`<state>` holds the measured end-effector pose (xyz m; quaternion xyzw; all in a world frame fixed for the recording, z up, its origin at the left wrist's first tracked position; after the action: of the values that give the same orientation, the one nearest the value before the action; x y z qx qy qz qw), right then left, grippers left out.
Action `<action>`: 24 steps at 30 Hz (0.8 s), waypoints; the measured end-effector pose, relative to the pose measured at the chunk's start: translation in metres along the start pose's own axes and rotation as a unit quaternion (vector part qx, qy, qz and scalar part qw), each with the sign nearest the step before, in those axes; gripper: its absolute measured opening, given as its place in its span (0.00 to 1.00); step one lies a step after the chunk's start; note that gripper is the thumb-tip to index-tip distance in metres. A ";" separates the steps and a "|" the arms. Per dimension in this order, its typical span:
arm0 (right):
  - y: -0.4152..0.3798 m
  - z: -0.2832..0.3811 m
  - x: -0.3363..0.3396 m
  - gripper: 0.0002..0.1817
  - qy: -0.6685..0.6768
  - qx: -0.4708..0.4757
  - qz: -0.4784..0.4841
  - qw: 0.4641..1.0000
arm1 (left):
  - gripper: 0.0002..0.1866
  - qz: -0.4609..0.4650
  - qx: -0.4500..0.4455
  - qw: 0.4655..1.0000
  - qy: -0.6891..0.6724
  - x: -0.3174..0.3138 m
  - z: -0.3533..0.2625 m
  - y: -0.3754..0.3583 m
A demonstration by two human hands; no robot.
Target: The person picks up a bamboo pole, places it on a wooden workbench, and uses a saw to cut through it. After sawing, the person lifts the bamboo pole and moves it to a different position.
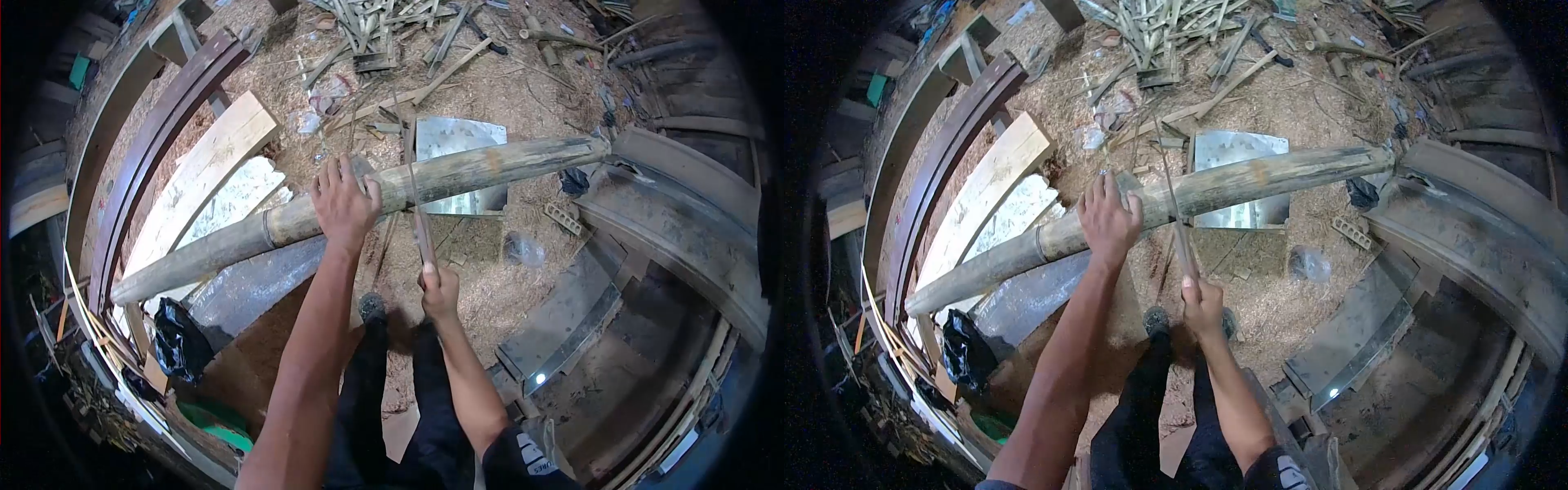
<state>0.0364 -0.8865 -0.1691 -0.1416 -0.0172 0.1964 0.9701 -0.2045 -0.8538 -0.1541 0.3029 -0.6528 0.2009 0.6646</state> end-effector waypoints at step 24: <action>0.021 0.068 0.004 0.30 -0.018 -0.041 0.023 0.999 | 0.10 -0.090 -0.071 0.993 -0.031 0.002 -0.007 -0.012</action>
<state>0.0263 -0.8478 -0.1102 -0.1783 -0.0392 0.2202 0.9582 -0.1912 -0.8584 -0.1538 0.3184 -0.6555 0.0839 0.6796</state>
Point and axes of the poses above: each hand's wrist, its own y-axis towards the middle knuckle, its own x-axis out of the back of the hand, z = x × y, the point moved 3 cm from there along y, towards the middle knuckle, and after that the axes turned 14 degrees about y, right-handed, at the moved point
